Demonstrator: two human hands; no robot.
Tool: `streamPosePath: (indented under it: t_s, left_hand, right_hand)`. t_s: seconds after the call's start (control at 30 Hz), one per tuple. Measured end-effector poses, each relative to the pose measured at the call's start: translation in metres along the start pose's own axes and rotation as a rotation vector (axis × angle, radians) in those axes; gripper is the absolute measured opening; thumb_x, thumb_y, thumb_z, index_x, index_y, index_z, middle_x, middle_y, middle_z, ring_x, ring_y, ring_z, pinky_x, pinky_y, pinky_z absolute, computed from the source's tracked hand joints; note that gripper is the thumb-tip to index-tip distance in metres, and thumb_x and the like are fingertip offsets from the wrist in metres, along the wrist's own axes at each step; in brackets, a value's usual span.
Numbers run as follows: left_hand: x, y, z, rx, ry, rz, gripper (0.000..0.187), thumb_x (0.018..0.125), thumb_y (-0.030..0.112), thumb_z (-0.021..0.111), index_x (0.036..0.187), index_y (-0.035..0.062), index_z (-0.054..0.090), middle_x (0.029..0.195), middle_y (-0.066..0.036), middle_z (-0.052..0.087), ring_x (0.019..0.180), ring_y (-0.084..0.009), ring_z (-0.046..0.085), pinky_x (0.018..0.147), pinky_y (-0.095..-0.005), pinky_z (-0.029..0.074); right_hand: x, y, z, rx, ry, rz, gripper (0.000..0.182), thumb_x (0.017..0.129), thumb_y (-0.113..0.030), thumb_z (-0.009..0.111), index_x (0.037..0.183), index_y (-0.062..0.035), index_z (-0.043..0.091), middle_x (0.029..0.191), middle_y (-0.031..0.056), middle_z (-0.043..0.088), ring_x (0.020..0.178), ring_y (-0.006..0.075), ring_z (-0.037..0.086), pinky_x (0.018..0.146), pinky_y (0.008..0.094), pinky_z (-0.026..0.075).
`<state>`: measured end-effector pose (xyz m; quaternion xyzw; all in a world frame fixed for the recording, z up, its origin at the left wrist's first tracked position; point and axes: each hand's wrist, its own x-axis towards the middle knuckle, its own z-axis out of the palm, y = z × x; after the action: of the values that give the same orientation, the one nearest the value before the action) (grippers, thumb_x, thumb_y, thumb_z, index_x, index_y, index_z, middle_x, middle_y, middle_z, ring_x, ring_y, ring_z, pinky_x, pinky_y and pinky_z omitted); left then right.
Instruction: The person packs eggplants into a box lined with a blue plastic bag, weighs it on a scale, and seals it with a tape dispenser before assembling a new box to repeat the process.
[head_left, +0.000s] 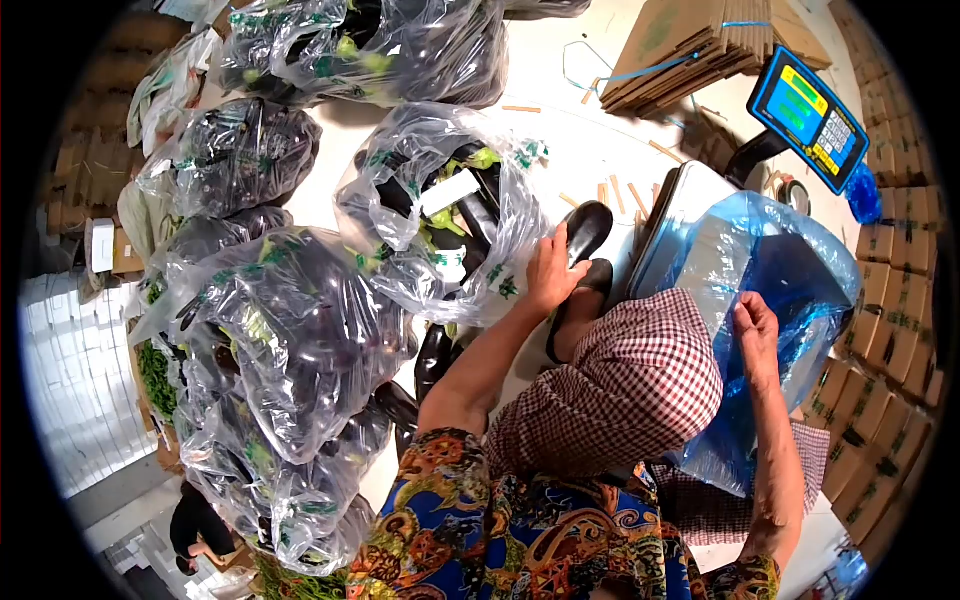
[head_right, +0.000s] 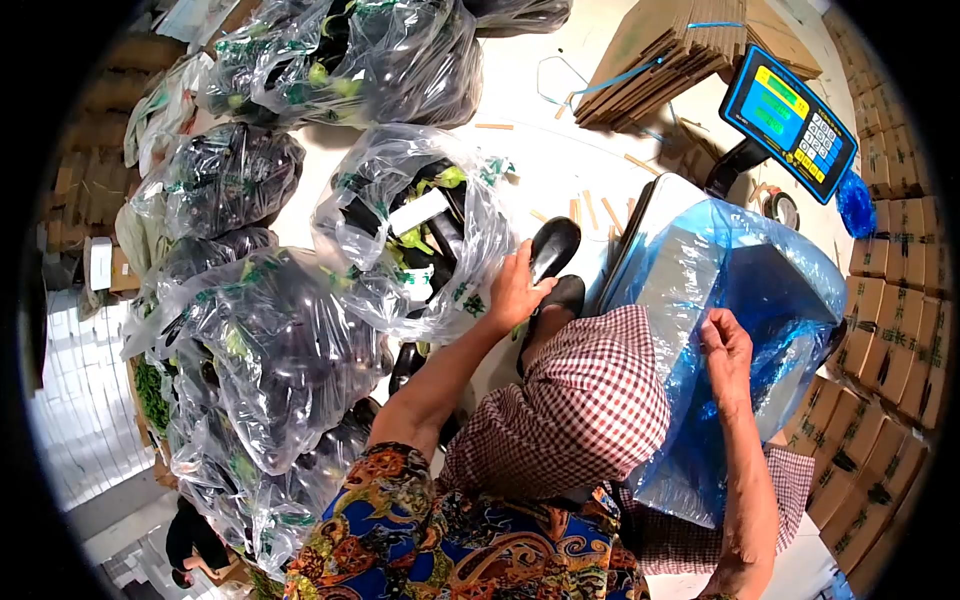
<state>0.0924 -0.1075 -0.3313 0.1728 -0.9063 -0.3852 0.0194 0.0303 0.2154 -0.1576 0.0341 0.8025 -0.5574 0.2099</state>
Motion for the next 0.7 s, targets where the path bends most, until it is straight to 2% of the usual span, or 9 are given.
streamPosePath:
  t_s: [0.13,0.23,0.3,0.4,0.47,0.53,0.57,0.63,0.7]
  left_hand:
    - [0.006,-0.015,0.021,0.16,0.02,-0.018,0.071,0.081,0.037,0.072,0.137,0.0058,0.043,0.11,-0.023,0.056,0.1,-0.0409,0.055,0.083,-0.0477,0.046]
    - [0.01,-0.021,0.01,0.077,0.102,0.196,0.049,0.084,0.035,0.07,0.121,0.0046,0.058,0.101,-0.02,0.06,0.096,-0.0398,0.057,0.08,-0.0479,0.046]
    - [0.014,-0.016,-0.031,0.045,0.1,0.233,0.025,0.087,0.03,0.066,0.095,0.0061,0.068,0.083,-0.015,0.065,0.075,-0.0361,0.062,0.066,-0.043,0.048]
    - [0.032,-0.069,-0.091,-0.115,0.113,0.056,0.015,0.088,0.018,0.062,0.094,0.0062,0.069,0.075,-0.01,0.068,0.059,-0.0248,0.061,0.056,-0.0341,0.049]
    - [0.044,-0.093,-0.142,-0.457,0.134,-0.368,0.011,0.088,0.012,0.059,0.089,0.0055,0.068,0.075,-0.005,0.066,0.059,-0.0122,0.058,0.055,-0.0272,0.049]
    - [0.062,-0.148,-0.173,-0.248,0.408,-0.274,0.022,0.086,0.013,0.061,0.103,-0.0006,0.062,0.079,-0.008,0.065,0.064,-0.0132,0.059,0.055,-0.0259,0.046]
    - [0.077,-0.189,-0.197,0.05,0.359,-0.562,0.032,0.083,0.014,0.063,0.109,-0.0032,0.058,0.088,-0.01,0.064,0.076,-0.0171,0.06,0.066,-0.0284,0.049]
    - [0.092,-0.181,-0.236,0.148,0.673,-0.279,0.042,0.082,0.016,0.066,0.117,-0.0037,0.053,0.099,-0.014,0.062,0.088,-0.0191,0.058,0.08,-0.031,0.048]
    - [0.107,-0.135,-0.253,-0.241,0.703,-0.327,0.058,0.082,0.017,0.068,0.131,-0.0036,0.045,0.111,-0.016,0.06,0.1,-0.0222,0.057,0.091,-0.0339,0.046]
  right_hand:
    - [-0.002,-0.014,0.009,-0.079,0.004,-0.049,0.009,0.097,-0.009,0.053,0.092,-0.0039,0.058,0.075,-0.0053,0.051,0.067,0.0047,0.043,0.062,0.0202,0.037]
    - [0.0,-0.006,0.008,-0.072,0.011,-0.042,0.009,0.097,-0.009,0.053,0.092,-0.0043,0.059,0.075,-0.0048,0.052,0.067,0.0048,0.044,0.062,0.0199,0.037]
    - [0.002,-0.002,0.004,0.014,0.045,-0.013,0.009,0.097,-0.012,0.056,0.094,-0.0058,0.061,0.076,-0.0047,0.055,0.066,0.0049,0.046,0.06,0.02,0.037]
    - [0.006,0.007,-0.006,-0.005,0.05,0.043,0.008,0.097,-0.013,0.059,0.094,-0.0066,0.06,0.073,-0.0058,0.053,0.064,0.0044,0.045,0.058,0.0191,0.036]
    - [0.007,0.016,-0.01,0.061,0.011,0.055,0.007,0.097,-0.013,0.059,0.093,-0.0067,0.06,0.073,-0.0062,0.051,0.063,0.0044,0.043,0.057,0.0196,0.035]
    - [0.007,0.019,-0.007,0.057,-0.009,0.053,0.009,0.097,-0.01,0.057,0.088,-0.007,0.056,0.071,-0.0068,0.046,0.062,0.0044,0.039,0.057,0.0203,0.033]
    - [0.007,0.022,-0.007,0.064,-0.047,0.026,0.01,0.096,-0.009,0.056,0.087,-0.0072,0.055,0.071,-0.0068,0.045,0.062,0.0045,0.038,0.057,0.0202,0.033]
    - [0.007,0.031,-0.01,0.074,-0.121,-0.025,0.012,0.096,-0.006,0.053,0.084,-0.0075,0.052,0.071,-0.0068,0.044,0.063,0.0047,0.038,0.057,0.0201,0.032]
    - [0.006,0.028,-0.008,0.017,-0.125,0.025,0.012,0.095,-0.003,0.049,0.083,-0.0069,0.05,0.073,-0.0077,0.043,0.064,0.0047,0.037,0.059,0.0202,0.032]
